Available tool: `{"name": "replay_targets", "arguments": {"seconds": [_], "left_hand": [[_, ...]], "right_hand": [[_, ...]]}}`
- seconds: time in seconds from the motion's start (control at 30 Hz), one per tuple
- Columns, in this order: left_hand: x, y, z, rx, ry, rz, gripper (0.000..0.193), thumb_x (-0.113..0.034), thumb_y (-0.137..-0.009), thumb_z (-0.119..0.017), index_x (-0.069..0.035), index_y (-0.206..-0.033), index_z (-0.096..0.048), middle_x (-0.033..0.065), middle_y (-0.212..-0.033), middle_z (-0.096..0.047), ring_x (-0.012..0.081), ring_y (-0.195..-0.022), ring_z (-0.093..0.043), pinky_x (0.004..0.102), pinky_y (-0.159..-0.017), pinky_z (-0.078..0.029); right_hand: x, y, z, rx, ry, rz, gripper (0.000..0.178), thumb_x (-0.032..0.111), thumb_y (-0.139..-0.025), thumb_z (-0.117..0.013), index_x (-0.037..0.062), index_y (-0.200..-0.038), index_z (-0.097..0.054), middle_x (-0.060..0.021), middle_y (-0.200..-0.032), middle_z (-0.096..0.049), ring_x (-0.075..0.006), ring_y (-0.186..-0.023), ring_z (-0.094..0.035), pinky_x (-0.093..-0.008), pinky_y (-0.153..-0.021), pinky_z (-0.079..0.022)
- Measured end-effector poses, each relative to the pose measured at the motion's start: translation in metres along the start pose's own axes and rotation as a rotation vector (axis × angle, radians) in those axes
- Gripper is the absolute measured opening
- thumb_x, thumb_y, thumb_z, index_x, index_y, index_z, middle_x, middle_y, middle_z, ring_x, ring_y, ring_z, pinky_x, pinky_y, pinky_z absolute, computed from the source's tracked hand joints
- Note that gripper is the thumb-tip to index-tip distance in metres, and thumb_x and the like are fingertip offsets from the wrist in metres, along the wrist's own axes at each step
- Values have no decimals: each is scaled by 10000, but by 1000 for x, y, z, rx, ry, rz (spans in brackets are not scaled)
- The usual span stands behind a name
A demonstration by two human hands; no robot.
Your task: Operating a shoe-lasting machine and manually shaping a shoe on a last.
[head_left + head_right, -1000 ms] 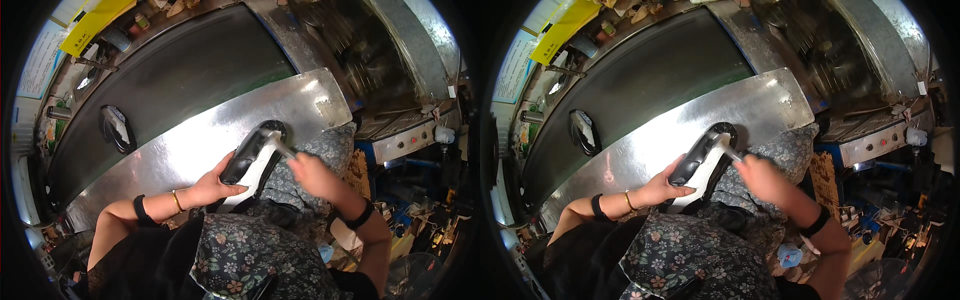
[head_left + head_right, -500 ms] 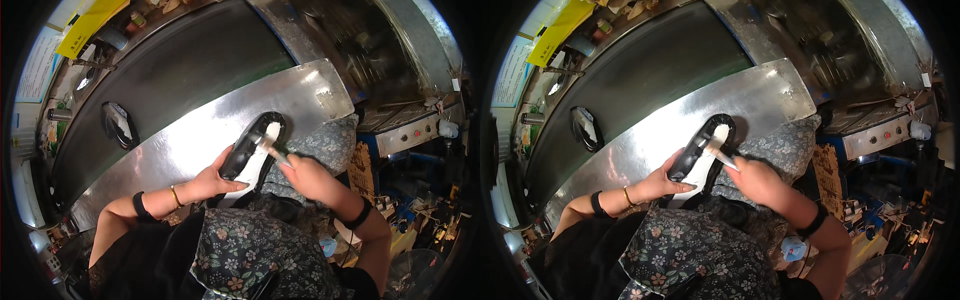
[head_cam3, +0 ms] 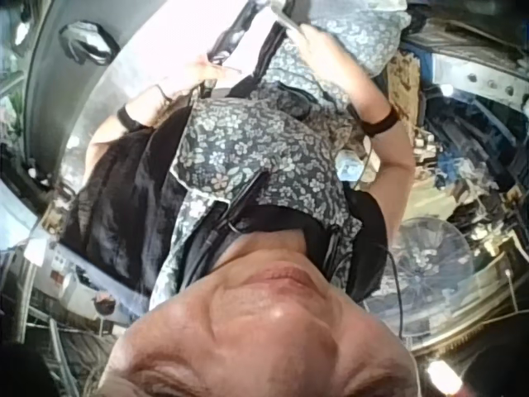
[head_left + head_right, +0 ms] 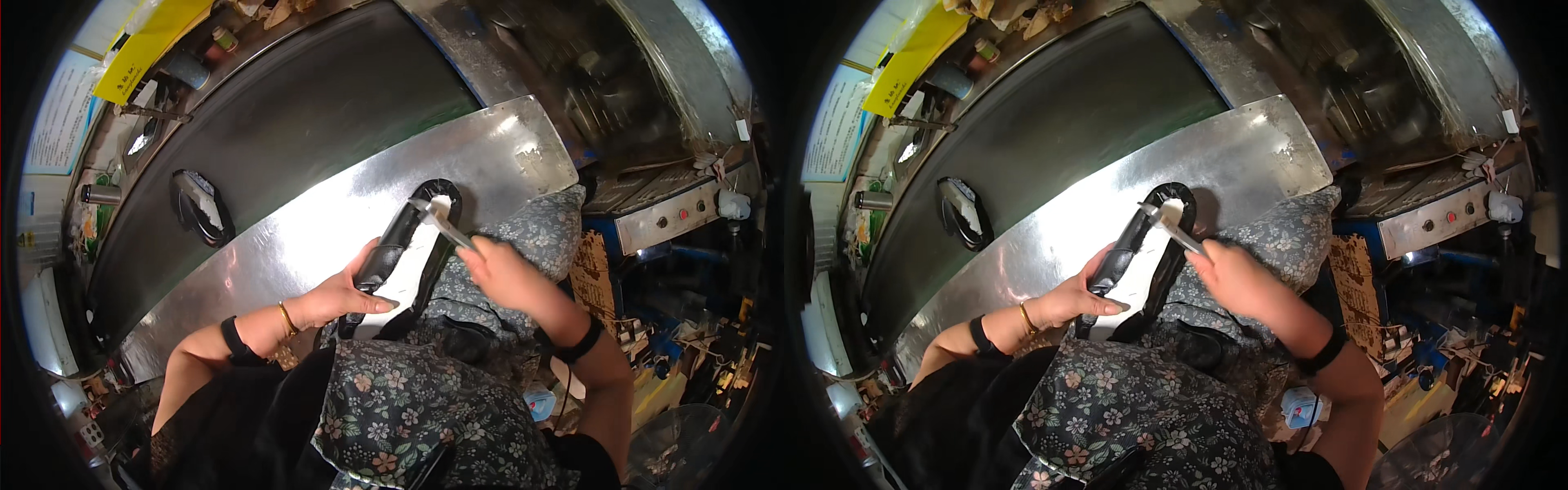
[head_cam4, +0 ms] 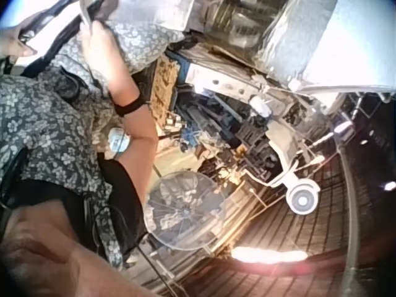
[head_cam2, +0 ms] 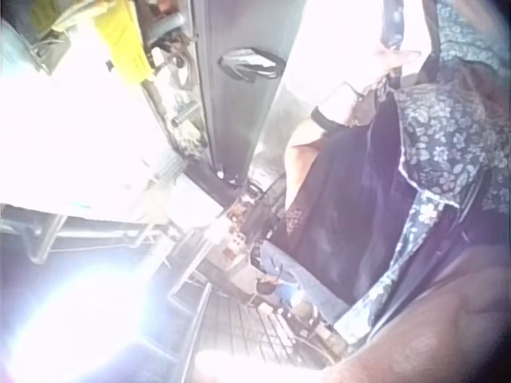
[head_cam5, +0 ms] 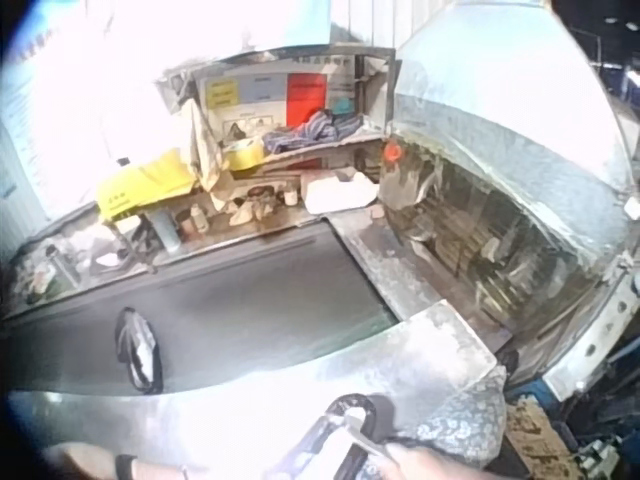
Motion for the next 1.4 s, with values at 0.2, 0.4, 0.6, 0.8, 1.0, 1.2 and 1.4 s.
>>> {"name": "replay_targets", "arguments": {"seconds": [0.2,0.4,0.6,0.8,1.0,1.2,1.4], "left_hand": [[-7,1,6,-151,-284,-108,1127,-93,-774,-813,-67,-1547,7,147,-1377,-472,181,-1146,-544,297,-1006,-417],[-107,-9,-15,-169,-1087,-479,1139,-204,-672,-848,-33,-1528,-116,263,-1294,-551,357,-1074,-634,365,-951,-480],[-217,-63,-82,-53,-1963,-1262,763,-90,-682,-724,-112,-1395,-455,213,-1380,-494,337,-1143,-591,447,-967,-473],[-234,-109,-48,-183,-1395,-1103,660,-176,-779,-733,-57,-1372,-471,169,-1364,-517,312,-1268,-495,460,-1079,-375],[-152,-13,131,-813,-1574,-676,639,-148,-690,-790,-17,-1264,-540,197,-1287,-552,376,-1250,-492,461,-1075,-381],[-59,153,312,-1953,-940,44,964,-258,-656,-846,46,-1396,-308,301,-1352,-448,426,-1239,-470,429,-1044,-406],[-32,128,332,-1670,-218,-33,541,-309,-750,-751,97,-1072,-599,137,-918,-683,232,-826,-673,336,-749,-534]], "right_hand": [[-26,-24,54,-496,300,117,278,265,-1010,-475,35,-858,-508,-157,-731,-577,-348,-660,-579,-411,-605,-462],[-59,-38,92,-377,-180,42,472,418,-1025,-396,5,-1218,-516,-166,-1171,-591,-286,-1105,-565,-404,-924,-438],[-52,-1,127,-430,-988,276,542,204,-837,-679,-36,-1297,-526,-96,-1203,-619,-187,-1115,-573,-316,-1003,-408],[-183,5,175,-1059,-1293,-212,429,304,-906,-617,11,-1220,-619,-67,-1209,-648,-203,-1112,-608,-327,-954,-474],[-290,-58,242,-1169,52,-507,652,334,-861,-737,-72,-1303,-482,-117,-1071,-642,-146,-865,-619,-310,-724,-520],[-339,-104,242,-726,-607,-339,515,303,-918,-674,37,-1327,-508,46,-851,-512,-18,-701,-458,-188,-596,-394],[-231,-6,178,-898,-689,-16,281,193,-971,-591,-36,-1132,-612,-75,-976,-658,-127,-840,-612,-246,-767,-510]]}}
Point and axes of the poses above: each hand's wrist, its own y-axis away from the middle knuckle, its own z-axis out of the back of the hand, x = y × z, the point moved 7 cm from there along -y, towards the middle knuckle
